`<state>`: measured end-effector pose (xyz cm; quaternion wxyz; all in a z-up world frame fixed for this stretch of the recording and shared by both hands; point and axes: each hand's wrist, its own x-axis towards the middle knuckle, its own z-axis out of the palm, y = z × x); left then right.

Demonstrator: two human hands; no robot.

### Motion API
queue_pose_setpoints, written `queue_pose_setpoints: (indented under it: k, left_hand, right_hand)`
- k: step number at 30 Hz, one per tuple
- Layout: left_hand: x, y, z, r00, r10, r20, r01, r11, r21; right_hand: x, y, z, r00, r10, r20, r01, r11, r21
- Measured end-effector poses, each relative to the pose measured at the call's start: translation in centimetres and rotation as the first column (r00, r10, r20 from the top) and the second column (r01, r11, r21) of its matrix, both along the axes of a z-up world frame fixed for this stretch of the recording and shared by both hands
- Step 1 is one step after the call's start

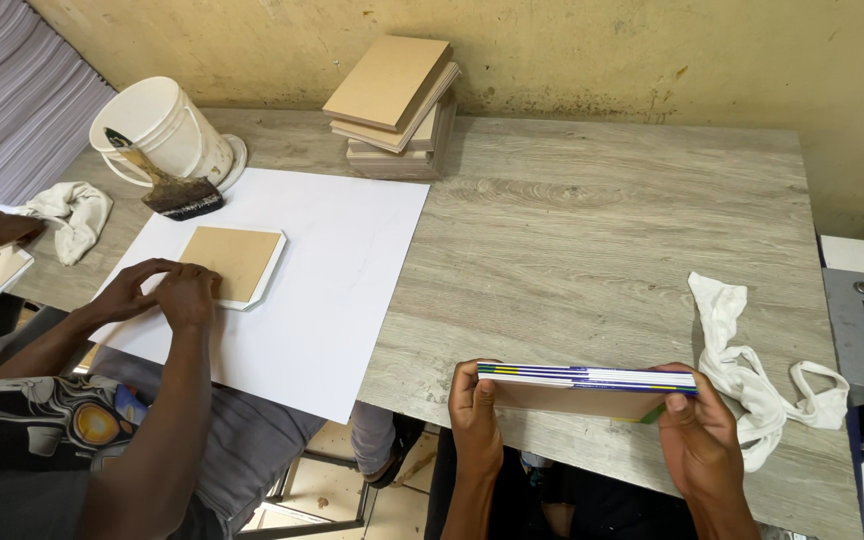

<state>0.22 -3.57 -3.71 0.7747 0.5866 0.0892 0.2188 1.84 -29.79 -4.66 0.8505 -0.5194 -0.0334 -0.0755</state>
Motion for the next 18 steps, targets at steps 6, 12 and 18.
queue_pose_setpoints:
  k: [6,12,18]
  left_hand:
    - [-0.6,0.9,-1.2,0.976,-0.216,0.007,0.209,0.938,-0.278]
    - [-1.3,0.9,1.2,0.954,-0.283,0.102,0.291,0.953,-0.080]
    - [-0.8,0.3,-1.3,0.979,-0.179,0.101,0.205,0.893,-0.401]
  right_hand:
    - [0.0,-1.0,-0.2,0.994,0.071,-0.088,-0.070,0.997,0.010]
    - [0.0,-1.6,0.8,0.974,0.217,-0.067,-0.213,0.975,0.065]
    - [0.0,-1.5,-0.5,0.990,0.144,0.000,-0.144,0.989,0.037]
